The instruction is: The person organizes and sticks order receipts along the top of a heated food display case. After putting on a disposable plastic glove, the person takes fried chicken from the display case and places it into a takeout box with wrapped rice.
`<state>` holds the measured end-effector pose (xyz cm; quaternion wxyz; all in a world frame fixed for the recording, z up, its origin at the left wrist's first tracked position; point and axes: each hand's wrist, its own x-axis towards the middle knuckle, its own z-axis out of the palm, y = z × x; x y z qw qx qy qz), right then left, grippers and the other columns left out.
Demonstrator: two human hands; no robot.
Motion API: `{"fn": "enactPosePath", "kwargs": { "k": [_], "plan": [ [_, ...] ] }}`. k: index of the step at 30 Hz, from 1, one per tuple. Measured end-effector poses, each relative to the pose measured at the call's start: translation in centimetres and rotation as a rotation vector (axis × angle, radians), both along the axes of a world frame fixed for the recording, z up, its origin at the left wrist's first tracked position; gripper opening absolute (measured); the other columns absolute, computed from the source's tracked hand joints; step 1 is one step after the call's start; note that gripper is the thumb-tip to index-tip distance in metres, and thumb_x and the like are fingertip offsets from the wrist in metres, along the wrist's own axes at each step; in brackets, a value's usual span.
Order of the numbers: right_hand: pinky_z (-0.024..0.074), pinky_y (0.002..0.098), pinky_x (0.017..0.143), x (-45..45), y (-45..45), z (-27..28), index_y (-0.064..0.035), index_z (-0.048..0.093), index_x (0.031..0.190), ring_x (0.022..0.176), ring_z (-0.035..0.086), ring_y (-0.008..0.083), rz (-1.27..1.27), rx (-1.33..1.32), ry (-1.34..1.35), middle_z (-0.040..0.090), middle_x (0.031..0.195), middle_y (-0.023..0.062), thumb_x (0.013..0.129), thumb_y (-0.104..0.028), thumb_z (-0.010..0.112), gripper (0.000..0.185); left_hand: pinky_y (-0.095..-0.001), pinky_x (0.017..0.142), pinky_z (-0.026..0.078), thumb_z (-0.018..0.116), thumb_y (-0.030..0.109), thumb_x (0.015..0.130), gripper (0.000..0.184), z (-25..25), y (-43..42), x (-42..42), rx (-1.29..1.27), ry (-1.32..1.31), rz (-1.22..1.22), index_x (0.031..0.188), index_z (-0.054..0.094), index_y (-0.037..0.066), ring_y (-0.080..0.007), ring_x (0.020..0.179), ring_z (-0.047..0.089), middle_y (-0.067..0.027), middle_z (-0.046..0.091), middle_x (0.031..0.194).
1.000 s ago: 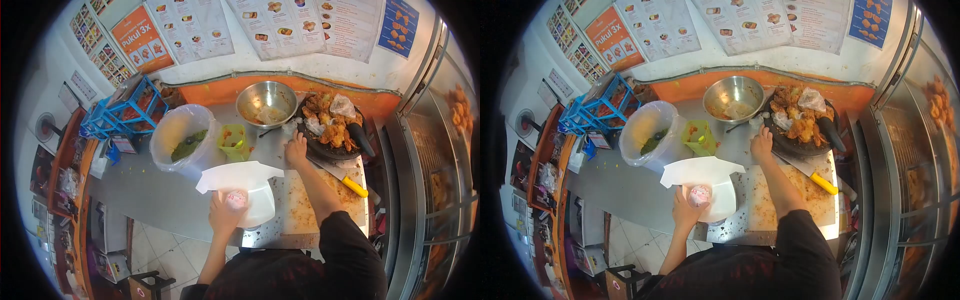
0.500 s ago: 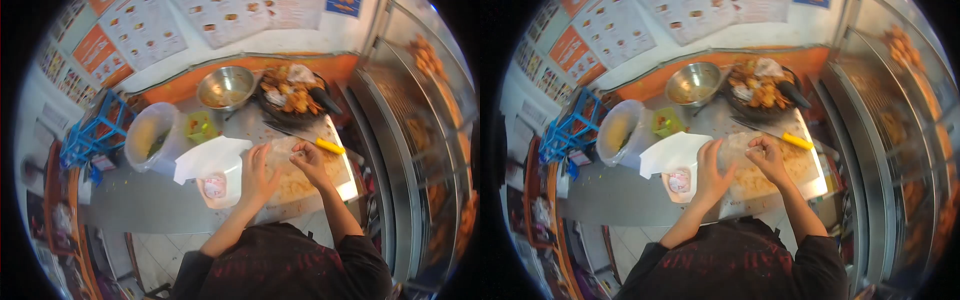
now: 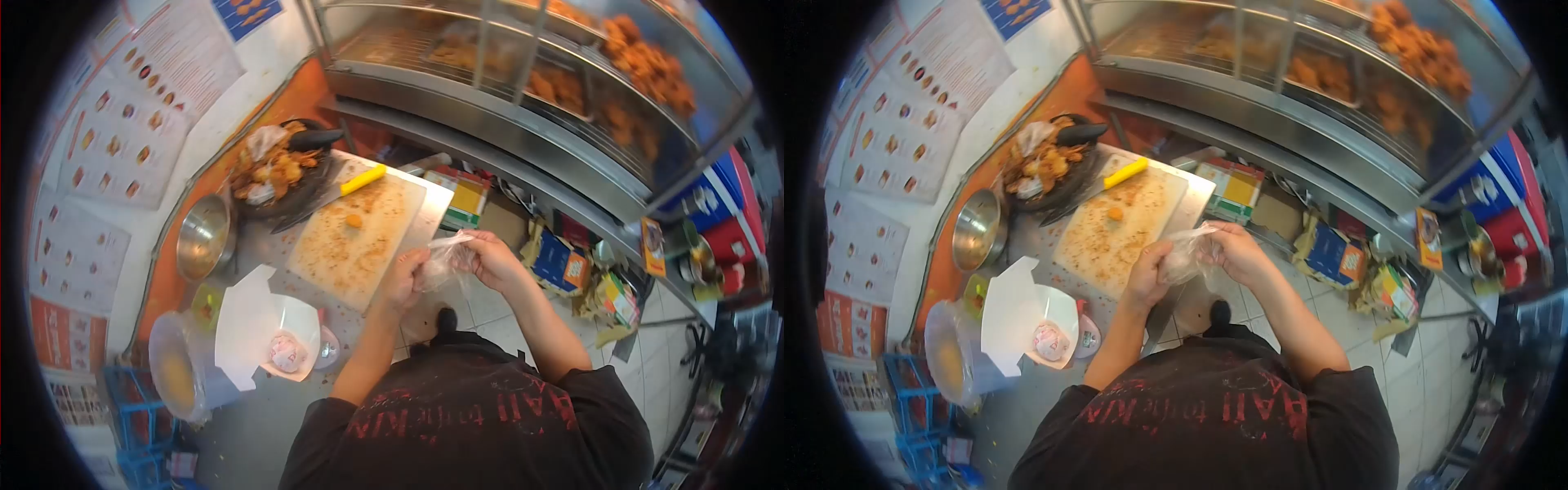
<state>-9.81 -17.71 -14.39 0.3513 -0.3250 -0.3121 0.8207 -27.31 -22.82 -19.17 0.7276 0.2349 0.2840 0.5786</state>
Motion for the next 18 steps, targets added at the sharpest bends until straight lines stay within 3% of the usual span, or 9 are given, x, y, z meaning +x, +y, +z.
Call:
{"fn": "enactPosePath", "kwargs": {
  "k": [5,8,9,10,11,13,15,16,18],
  "plan": [
    [0.0417,0.0354,0.085,5.2,-0.7,-0.4,0.0049,0.059,0.087,0.086,0.058,0.0261,0.278,-0.012,0.448,0.062,0.086,0.0155,0.088,-0.025,0.035,0.038,-0.0198,0.046,0.033,0.045,0.026,0.088,0.02,-0.6,2.3,2.8,-0.211,-0.121,-0.103,0.076,0.051,0.01,-0.0053,0.046,0.039,0.0048,0.046,0.06],
    [0.0384,0.0344,0.093,5.6,-1.9,2.9,0.0078,0.054,0.109,0.108,0.05,0.0243,0.0,0.361,0.526,0.056,0.113,0.0173,0.086,-0.02,0.039,0.038,-0.029,0.06,0.045,0.041,0.019,0.087,0.026,-1.7,2.4,7.0,0.124,-0.195,-0.438,0.104,0.051,0.001,-0.0115,0.057,0.051,0.0001,0.056,0.076],
    [0.0384,0.0344,0.093,6.3,-2.1,2.6,0.0078,0.054,0.109,0.108,0.05,0.0243,-0.016,0.379,0.528,0.056,0.113,0.0173,0.086,-0.02,0.039,0.038,-0.029,0.063,0.046,0.041,0.018,0.087,0.029,-1.7,2.1,8.4,0.108,-0.504,-0.568,0.109,0.048,0.0,-0.0118,0.058,0.051,-0.0011,0.057,0.078],
    [0.0386,0.0333,0.093,7.1,-2.1,2.0,0.006,0.054,0.111,0.109,0.049,0.023,-0.209,0.553,0.208,0.054,0.116,0.0163,0.086,-0.016,0.042,0.035,-0.0289,0.065,0.046,0.042,0.017,0.086,0.033,-1.3,2.0,9.7,0.082,-0.816,-0.693,0.114,0.045,-0.001,-0.0122,0.058,0.051,-0.0023,0.057,0.081],
    [0.0388,0.0322,0.093,8.0,-2.0,1.7,0.0042,0.053,0.113,0.111,0.048,0.0217,-0.402,0.71,-0.123,0.053,0.119,0.0154,0.085,-0.013,0.044,0.034,-0.0289,0.065,0.046,0.042,0.017,0.086,0.033,-0.8,2.2,10.9,0.089,-0.809,-0.715,0.114,0.045,-0.001,-0.0122,0.058,0.051,-0.0023,0.057,0.081],
    [0.0393,0.0304,0.092,10.7,-1.6,1.0,0.0014,0.05,0.118,0.112,0.047,0.0192,-0.458,0.809,-0.154,0.05,0.122,0.0146,0.085,-0.014,0.051,0.036,-0.0278,0.063,0.048,0.043,0.014,0.086,0.03,0.8,2.6,13.5,-0.072,-0.898,-0.675,0.111,0.047,-0.001,-0.011,0.056,0.05,-0.0039,0.057,0.082],
    [0.0383,0.0317,0.094,13.7,-0.6,-1.2,0.0012,0.039,0.127,0.115,0.045,0.0204,-0.384,0.603,-0.008,0.044,0.128,0.0148,0.088,-0.032,0.05,0.053,-0.0249,0.058,0.047,0.043,0.013,0.087,0.023,1.4,3.7,16.0,-0.184,-0.646,-0.598,0.104,0.05,-0.002,-0.0107,0.06,0.054,-0.0047,0.059,0.084],
    [0.0345,0.0322,0.097,13.8,-0.9,1.4,-0.0011,0.036,0.13,0.117,0.044,0.0202,-0.412,0.506,0.38,0.045,0.128,0.0104,0.088,-0.042,0.045,0.059,-0.0246,0.057,0.048,0.043,0.014,0.088,0.022,2.9,4.1,18.0,-0.294,-0.563,-0.417,0.101,0.051,-0.002,-0.0113,0.064,0.056,-0.0059,0.06,0.086],
    [0.0342,0.0338,0.097,15.1,-0.4,3.0,-0.0017,0.034,0.131,0.118,0.043,0.0212,-0.474,0.512,0.43,0.044,0.129,0.0102,0.089,-0.043,0.042,0.059,-0.0243,0.058,0.049,0.043,0.018,0.09,0.023,4.1,5.5,20.9,-0.335,-0.443,-0.281,0.095,0.054,-0.002,-0.014,0.075,0.061,-0.0082,0.061,0.091]
  ]
}}
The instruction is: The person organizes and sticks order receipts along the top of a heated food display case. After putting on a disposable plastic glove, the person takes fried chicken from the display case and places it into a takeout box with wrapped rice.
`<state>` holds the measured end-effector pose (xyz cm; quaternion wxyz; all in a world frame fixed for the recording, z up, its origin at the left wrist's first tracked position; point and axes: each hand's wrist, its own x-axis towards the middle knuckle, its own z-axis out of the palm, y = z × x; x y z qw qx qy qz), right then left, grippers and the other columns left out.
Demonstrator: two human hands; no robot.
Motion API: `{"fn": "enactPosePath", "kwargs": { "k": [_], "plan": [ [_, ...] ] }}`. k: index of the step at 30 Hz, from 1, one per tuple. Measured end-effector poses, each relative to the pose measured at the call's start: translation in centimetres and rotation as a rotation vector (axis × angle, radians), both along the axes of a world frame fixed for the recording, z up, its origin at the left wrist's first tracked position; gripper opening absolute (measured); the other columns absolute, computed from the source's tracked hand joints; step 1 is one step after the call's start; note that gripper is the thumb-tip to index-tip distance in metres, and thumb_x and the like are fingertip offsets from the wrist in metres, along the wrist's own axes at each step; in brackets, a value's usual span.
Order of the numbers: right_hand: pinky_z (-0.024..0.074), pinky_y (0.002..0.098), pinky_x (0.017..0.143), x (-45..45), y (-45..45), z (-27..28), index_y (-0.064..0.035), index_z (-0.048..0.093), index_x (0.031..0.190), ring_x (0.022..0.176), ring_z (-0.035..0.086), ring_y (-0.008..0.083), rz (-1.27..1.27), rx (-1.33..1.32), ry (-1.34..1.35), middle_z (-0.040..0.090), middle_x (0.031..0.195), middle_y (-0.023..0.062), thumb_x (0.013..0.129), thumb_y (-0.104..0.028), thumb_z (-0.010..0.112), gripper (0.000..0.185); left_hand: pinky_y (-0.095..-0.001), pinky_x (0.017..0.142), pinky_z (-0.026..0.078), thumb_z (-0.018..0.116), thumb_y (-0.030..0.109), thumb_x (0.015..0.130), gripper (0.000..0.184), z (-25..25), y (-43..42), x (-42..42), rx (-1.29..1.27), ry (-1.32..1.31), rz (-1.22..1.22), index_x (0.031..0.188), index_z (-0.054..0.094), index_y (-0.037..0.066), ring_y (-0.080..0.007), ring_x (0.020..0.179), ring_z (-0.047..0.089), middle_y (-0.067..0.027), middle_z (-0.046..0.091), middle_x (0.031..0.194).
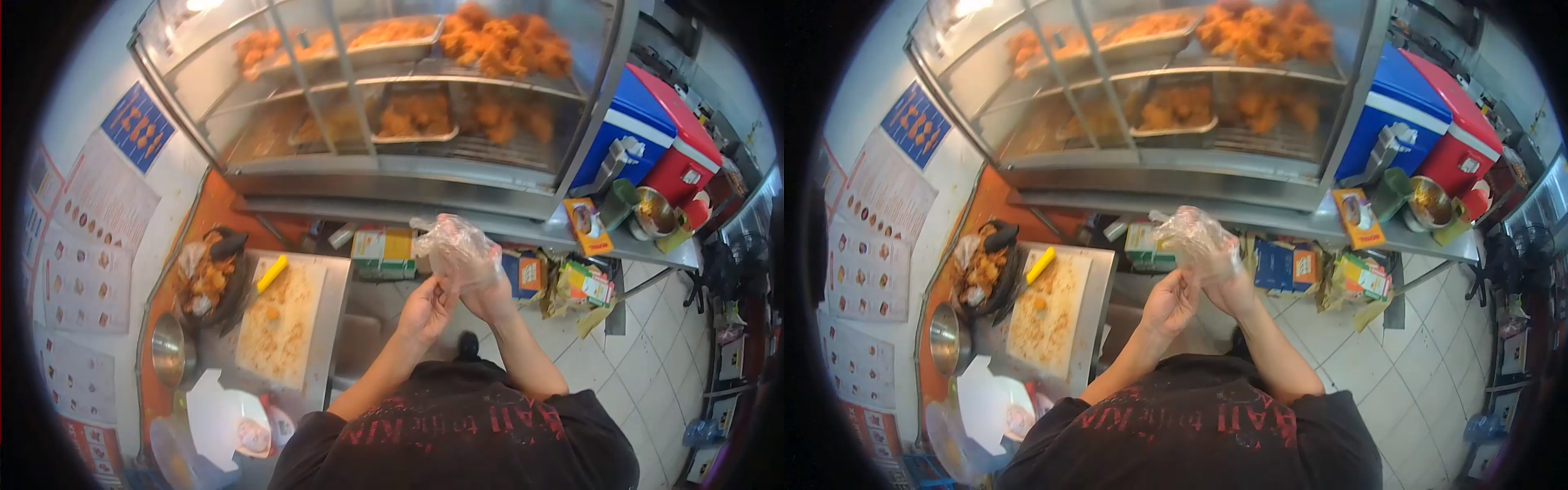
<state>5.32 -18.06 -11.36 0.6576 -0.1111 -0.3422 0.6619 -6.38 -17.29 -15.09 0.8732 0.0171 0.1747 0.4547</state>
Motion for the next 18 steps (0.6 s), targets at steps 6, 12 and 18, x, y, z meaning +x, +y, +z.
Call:
{"fn": "enactPosePath", "kwargs": {
  "k": [6,12,18],
  "plan": [
    [0.0176,0.0347,0.106,8.1,4.4,1.7,-0.0065,0.014,0.139,0.13,0.021,0.0237,-0.158,0.057,-0.106,0.015,0.144,0.0083,0.088,-0.056,0.028,0.072,-0.0265,0.057,0.045,0.045,0.019,0.089,0.018,-0.6,2.0,8.3,0.247,0.264,-0.259,0.083,0.056,0.006,-0.0179,0.068,0.062,-0.0048,0.061,0.071],
    [0.0186,0.0417,0.106,11.4,8.0,3.5,-0.0135,0.012,0.139,0.13,0.019,0.0292,0.005,0.071,0.228,0.012,0.145,0.0076,0.08,-0.065,0.036,0.082,-0.023,0.05,0.042,0.044,0.021,0.089,0.022,2.4,3.8,11.7,0.353,0.385,-0.324,0.073,0.051,0.008,-0.0139,0.051,0.052,-0.0024,0.053,0.056],
    [0.0146,0.0428,0.108,13.4,9.1,4.2,-0.0177,0.009,0.14,0.132,0.013,0.0325,0.097,0.067,0.33,0.004,0.147,0.0057,0.08,-0.068,0.027,0.081,-0.0235,0.053,0.042,0.052,0.025,0.083,0.019,2.5,5.4,12.3,0.539,0.561,-0.377,0.084,0.05,0.006,-0.0126,0.057,0.05,-0.0055,0.053,0.067]
  ]
}}
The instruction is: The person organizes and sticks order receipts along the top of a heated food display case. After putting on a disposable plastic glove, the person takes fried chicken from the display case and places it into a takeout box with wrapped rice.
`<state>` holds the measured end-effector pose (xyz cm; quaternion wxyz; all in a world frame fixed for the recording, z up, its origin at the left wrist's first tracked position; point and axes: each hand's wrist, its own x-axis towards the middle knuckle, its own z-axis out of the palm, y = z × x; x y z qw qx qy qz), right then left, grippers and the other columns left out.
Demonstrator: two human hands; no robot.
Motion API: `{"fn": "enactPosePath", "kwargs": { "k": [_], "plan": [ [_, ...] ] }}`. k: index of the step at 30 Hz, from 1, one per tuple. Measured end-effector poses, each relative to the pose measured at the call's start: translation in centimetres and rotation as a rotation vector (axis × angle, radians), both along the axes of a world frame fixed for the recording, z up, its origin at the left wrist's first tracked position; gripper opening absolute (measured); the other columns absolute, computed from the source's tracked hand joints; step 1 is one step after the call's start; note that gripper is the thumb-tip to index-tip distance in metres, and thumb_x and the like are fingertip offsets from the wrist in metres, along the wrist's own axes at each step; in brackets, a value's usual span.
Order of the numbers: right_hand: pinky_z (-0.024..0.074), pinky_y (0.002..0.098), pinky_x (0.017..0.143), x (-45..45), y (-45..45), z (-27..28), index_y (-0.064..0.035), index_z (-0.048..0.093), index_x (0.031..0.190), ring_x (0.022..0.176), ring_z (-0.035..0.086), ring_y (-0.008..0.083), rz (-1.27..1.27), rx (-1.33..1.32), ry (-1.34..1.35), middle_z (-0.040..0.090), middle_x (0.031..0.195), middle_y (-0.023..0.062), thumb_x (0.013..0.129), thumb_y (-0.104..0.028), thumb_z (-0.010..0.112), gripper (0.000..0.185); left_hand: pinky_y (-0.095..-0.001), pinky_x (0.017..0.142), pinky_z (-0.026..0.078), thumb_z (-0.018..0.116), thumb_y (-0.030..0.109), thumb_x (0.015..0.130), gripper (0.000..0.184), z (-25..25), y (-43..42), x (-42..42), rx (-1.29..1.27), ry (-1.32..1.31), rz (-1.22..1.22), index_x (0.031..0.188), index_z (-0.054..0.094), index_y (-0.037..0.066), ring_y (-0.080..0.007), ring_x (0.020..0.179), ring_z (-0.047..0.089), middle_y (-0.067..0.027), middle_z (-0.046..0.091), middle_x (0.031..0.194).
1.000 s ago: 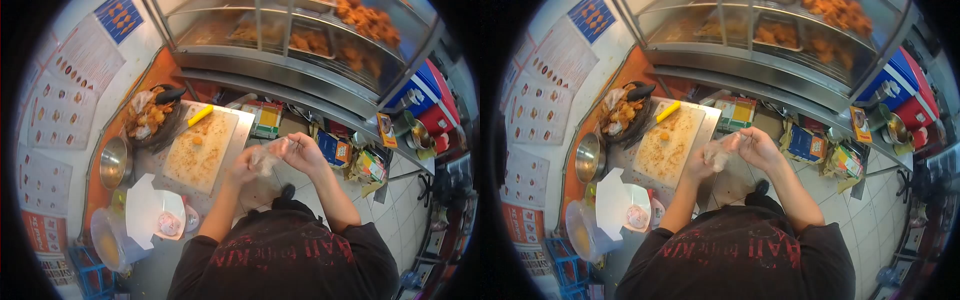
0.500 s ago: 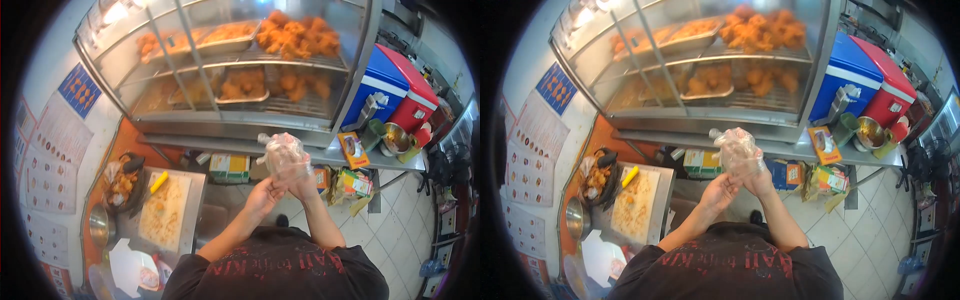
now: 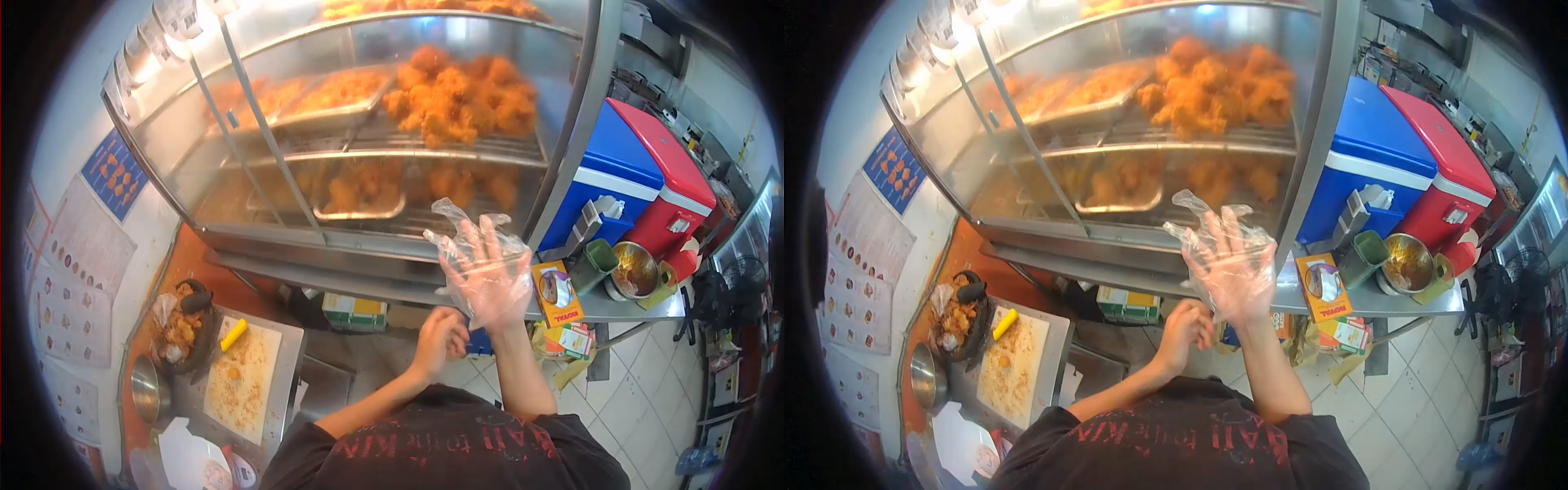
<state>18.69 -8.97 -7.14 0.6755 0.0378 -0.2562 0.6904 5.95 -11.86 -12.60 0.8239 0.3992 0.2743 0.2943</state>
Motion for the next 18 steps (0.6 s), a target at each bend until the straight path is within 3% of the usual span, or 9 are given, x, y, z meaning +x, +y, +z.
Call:
{"fn": "enactPosePath", "kwargs": {
  "k": [2,3,6,7,8,9,12,14,18],
  "plan": [
    [0.0142,0.0454,0.107,0.1,0.4,-0.2,-0.0187,0.007,0.141,0.133,0.011,0.0289,-0.041,0.012,-0.032,0.006,0.147,0.0061,0.081,-0.066,0.03,0.08,-0.0245,0.064,0.04,0.064,0.03,0.073,0.047,0.8,-0.6,0.8,0.757,0.265,0.642,0.105,0.043,0.003,-0.0135,0.075,0.045,-0.0087,0.047,0.091],
    [0.0138,0.0436,0.107,0.0,0.4,-0.6,-0.0183,0.006,0.141,0.134,0.011,0.0269,-0.11,-0.004,-0.248,0.005,0.147,0.0077,0.082,-0.063,0.034,0.079,-0.0279,0.072,0.036,0.073,0.03,0.063,0.075,-0.8,0.5,0.1,1.034,0.343,0.604,0.118,0.03,0.003,-0.015,0.085,0.037,-0.0082,0.037,0.102],
    [0.016,0.0409,0.106,-1.0,1.8,-4.1,-0.0115,0.018,0.139,0.133,0.012,0.0304,-0.529,0.047,-1.122,0.012,0.144,0.014,0.085,-0.049,0.041,0.069,-0.0325,0.075,0.036,0.075,0.028,0.06,0.072,2.5,1.5,0.7,1.354,0.323,0.795,0.115,0.036,0.002,-0.0181,0.089,0.04,-0.0109,0.039,0.103],
    [0.0171,0.04,0.106,-1.1,1.9,-4.8,-0.0083,0.024,0.137,0.132,0.014,0.0327,-0.73,0.14,-1.51,0.017,0.143,0.0167,0.086,-0.042,0.044,0.064,-0.0341,0.075,0.037,0.074,0.026,0.062,0.063,4.4,1.8,0.7,1.485,0.514,0.802,0.11,0.042,0.003,-0.0205,0.09,0.042,-0.0115,0.043,0.1],
    [0.0171,0.04,0.106,-1.1,1.8,-5.5,-0.0083,0.024,0.137,0.132,0.014,0.0327,-0.759,0.126,-1.498,0.017,0.143,0.0167,0.086,-0.042,0.044,0.064,-0.0357,0.075,0.037,0.073,0.024,0.063,0.054,5.5,2.2,0.6,1.61,0.71,0.81,0.106,0.048,0.003,-0.0228,0.09,0.045,-0.0121,0.046,0.098],
    [0.0177,0.0403,0.106,-1.0,1.5,-6.2,-0.0057,0.029,0.134,0.13,0.017,0.0349,-0.808,0.201,-1.658,0.02,0.141,0.0187,0.085,-0.038,0.046,0.061,-0.0357,0.075,0.037,0.073,0.024,0.063,0.054,5.3,3.0,0.4,1.629,0.696,0.792,0.106,0.048,0.003,-0.0228,0.09,0.045,-0.0121,0.046,0.098],
    [0.0189,0.0413,0.105,-1.3,1.2,-8.3,-0.0023,0.035,0.13,0.127,0.022,0.0384,-0.831,0.256,-1.935,0.025,0.138,0.022,0.082,-0.031,0.049,0.057,-0.0374,0.067,0.042,0.061,0.01,0.074,0.011,4.3,4.5,0.3,1.425,0.735,0.346,0.082,0.059,0.004,-0.0322,0.074,0.053,-0.0125,0.054,0.08],
    [0.0267,0.0442,0.1,-1.3,1.2,-8.5,-0.0004,0.034,0.129,0.121,0.027,0.0405,-0.752,0.334,-2.184,0.027,0.135,0.0239,0.08,-0.031,0.049,0.059,-0.0369,0.062,0.042,0.06,0.008,0.074,0.008,3.0,5.1,0.1,1.412,0.662,0.326,0.079,0.06,0.002,-0.0314,0.067,0.052,-0.013,0.053,0.075],
    [0.0288,0.0463,0.097,-1.6,-0.4,-9.5,0.004,0.036,0.125,0.119,0.03,0.0401,-0.697,0.254,-2.19,0.03,0.133,0.0232,0.078,-0.03,0.051,0.06,-0.0369,0.056,0.043,0.058,0.003,0.075,0.004,1.0,5.8,-0.4,1.441,0.611,0.345,0.077,0.058,0.0,-0.032,0.062,0.053,-0.0142,0.051,0.07]
  ]
}}
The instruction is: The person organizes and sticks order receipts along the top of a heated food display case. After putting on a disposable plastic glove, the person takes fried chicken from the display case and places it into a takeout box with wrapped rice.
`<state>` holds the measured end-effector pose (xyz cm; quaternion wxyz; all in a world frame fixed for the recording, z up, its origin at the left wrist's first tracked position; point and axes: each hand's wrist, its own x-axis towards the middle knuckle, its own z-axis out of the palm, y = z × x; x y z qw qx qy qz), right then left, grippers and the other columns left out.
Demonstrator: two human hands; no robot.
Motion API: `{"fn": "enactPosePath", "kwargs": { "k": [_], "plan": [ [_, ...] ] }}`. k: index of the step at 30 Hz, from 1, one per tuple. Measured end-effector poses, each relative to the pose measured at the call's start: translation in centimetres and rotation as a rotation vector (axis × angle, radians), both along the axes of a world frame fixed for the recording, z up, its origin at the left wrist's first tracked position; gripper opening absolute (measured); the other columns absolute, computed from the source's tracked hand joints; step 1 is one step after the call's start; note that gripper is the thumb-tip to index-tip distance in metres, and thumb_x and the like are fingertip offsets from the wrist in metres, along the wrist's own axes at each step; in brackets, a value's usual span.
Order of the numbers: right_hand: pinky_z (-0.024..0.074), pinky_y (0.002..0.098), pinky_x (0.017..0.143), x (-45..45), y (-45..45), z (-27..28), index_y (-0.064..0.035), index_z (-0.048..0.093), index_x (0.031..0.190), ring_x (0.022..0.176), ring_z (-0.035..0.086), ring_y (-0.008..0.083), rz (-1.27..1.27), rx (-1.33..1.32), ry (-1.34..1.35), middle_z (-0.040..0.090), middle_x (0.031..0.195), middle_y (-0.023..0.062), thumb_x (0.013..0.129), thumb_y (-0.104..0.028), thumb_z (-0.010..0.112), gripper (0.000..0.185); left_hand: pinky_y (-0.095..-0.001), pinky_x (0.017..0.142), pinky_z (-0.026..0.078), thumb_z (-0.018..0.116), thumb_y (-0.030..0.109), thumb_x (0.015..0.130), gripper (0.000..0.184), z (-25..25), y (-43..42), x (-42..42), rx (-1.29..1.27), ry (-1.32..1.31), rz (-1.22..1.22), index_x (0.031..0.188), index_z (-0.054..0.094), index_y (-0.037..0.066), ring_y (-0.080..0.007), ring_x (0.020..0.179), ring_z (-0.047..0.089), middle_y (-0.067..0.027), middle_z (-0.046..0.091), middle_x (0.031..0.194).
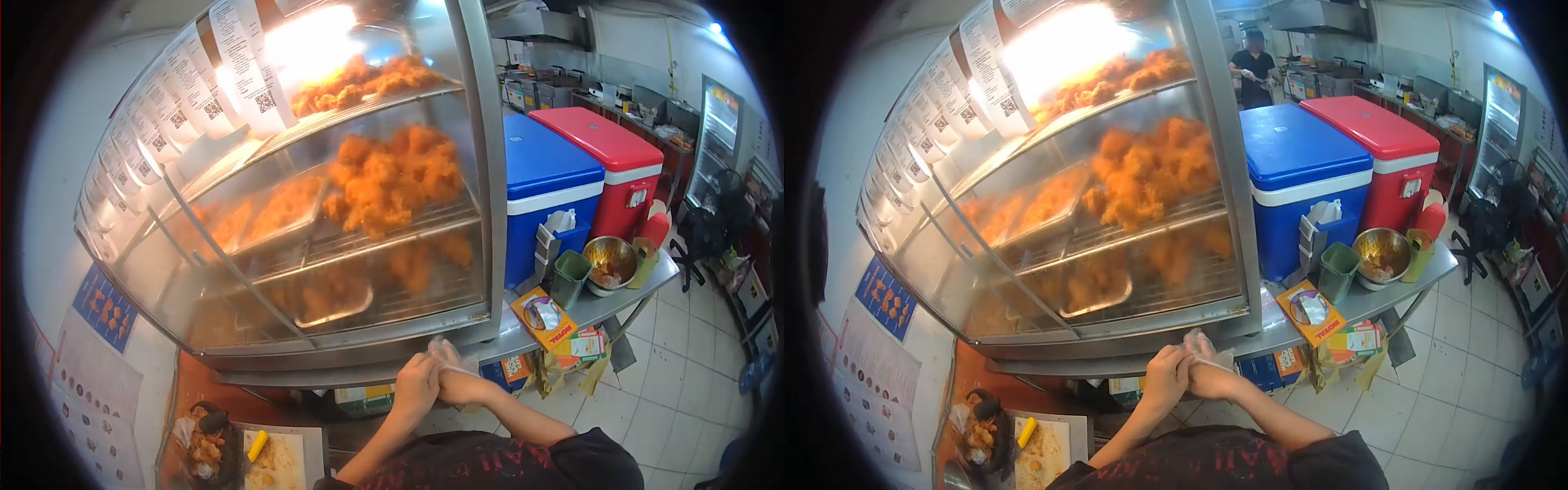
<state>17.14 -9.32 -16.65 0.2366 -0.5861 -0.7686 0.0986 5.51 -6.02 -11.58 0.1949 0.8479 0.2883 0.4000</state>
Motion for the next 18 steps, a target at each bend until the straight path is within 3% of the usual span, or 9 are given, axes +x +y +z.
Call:
{"fn": "enactPosePath", "kwargs": {
  "k": [3,5,6,7,9,10,12,17,18],
  "plan": [
    [0.0328,0.0464,0.092,-1.5,-0.9,1.0,0.0053,0.039,0.12,0.115,0.034,0.0393,-0.155,0.0,-0.111,0.03,0.133,0.0224,0.077,-0.022,0.052,0.053,-0.0377,0.056,0.043,0.057,0.003,0.075,0.003,-1.7,0.6,-0.5,0.001,0.044,0.077,0.076,0.056,0.0,-0.0326,0.064,0.053,-0.0145,0.052,0.071],
    [0.0278,0.0461,0.096,-2.1,-1.5,1.2,0.0058,0.046,0.113,0.118,0.031,0.0385,-0.161,-0.078,0.208,0.038,0.125,0.024,0.075,-0.014,0.052,0.043,-0.0379,0.056,0.043,0.057,0.003,0.075,0.003,-2.1,0.3,-0.8,0.011,0.034,0.089,0.076,0.056,0.0,-0.0325,0.063,0.053,-0.0145,0.052,0.071],
    [0.0325,0.0448,0.091,-1.8,-0.9,-0.3,0.0061,0.052,0.1,0.111,0.038,0.0383,-0.052,-0.041,0.097,0.049,0.11,0.0228,0.075,-0.012,0.051,0.032,-0.0382,0.056,0.043,0.056,0.002,0.076,0.002,-2.3,0.0,-0.8,0.012,0.025,0.106,0.076,0.055,0.0,-0.0324,0.063,0.053,-0.0144,0.052,0.07],
    [0.0325,0.0448,0.091,-1.5,-0.6,-0.8,0.0061,0.052,0.1,0.111,0.038,0.0383,-0.056,-0.039,0.095,0.049,0.11,0.0228,0.075,-0.012,0.051,0.032,-0.0382,0.056,0.043,0.056,0.002,0.076,0.002,-2.8,0.0,-0.9,0.013,0.022,0.101,0.076,0.055,0.0,-0.0324,0.063,0.053,-0.0144,0.052,0.07],
    [0.0366,0.0424,0.085,-1.4,-0.3,-1.4,0.0066,0.055,0.09,0.098,0.046,0.0381,0.065,-0.543,0.079,0.053,0.098,0.0217,0.073,-0.011,0.052,0.025,-0.0385,0.056,0.043,0.056,0.003,0.076,0.003,-3.7,0.0,-1.2,-0.004,0.026,0.089,0.075,0.056,0.001,-0.0322,0.063,0.053,-0.0138,0.052,0.07],
    [0.0366,0.0424,0.085,-1.8,-0.5,-2.1,0.0066,0.055,0.09,0.098,0.046,0.0381,0.067,-0.541,0.07,0.053,0.098,0.0217,0.073,-0.011,0.052,0.025,-0.0385,0.056,0.043,0.056,0.003,0.076,0.003,-3.8,0.0,-1.5,-0.001,0.018,0.093,0.075,0.056,0.001,-0.0322,0.063,0.053,-0.0138,0.052,0.07],
    [0.0386,0.0416,0.081,-2.5,-0.9,-2.9,0.0065,0.056,0.088,0.095,0.048,0.0372,-0.025,-0.106,0.103,0.052,0.1,0.0217,0.071,-0.012,0.054,0.025,-0.0383,0.057,0.043,0.056,0.005,0.076,0.004,-3.5,0.1,-2.0,-0.074,0.112,0.11,0.074,0.057,0.001,-0.0319,0.065,0.054,-0.0134,0.053,0.071],
    [0.0328,0.0422,0.092,-3.0,-2.0,-2.4,0.0073,0.056,0.09,0.112,0.043,0.0359,0.008,-0.152,-0.238,0.052,0.103,0.0235,0.071,-0.011,0.053,0.026,-0.0383,0.059,0.044,0.057,0.007,0.077,0.005,-4.8,-0.6,-2.8,-0.123,0.101,0.122,0.075,0.057,0.002,-0.0324,0.067,0.055,-0.0137,0.053,0.072],
    [0.0305,0.0433,0.094,-3.0,-2.0,-3.2,0.0075,0.056,0.091,0.112,0.042,0.036,0.084,0.021,-0.26,0.052,0.102,0.0244,0.072,-0.01,0.052,0.026,-0.0384,0.059,0.044,0.056,0.007,0.076,0.006,-4.7,-0.8,-3.0,-0.122,0.103,0.156,0.074,0.057,0.002,-0.0327,0.067,0.055,-0.0139,0.053,0.072]
  ]
}}
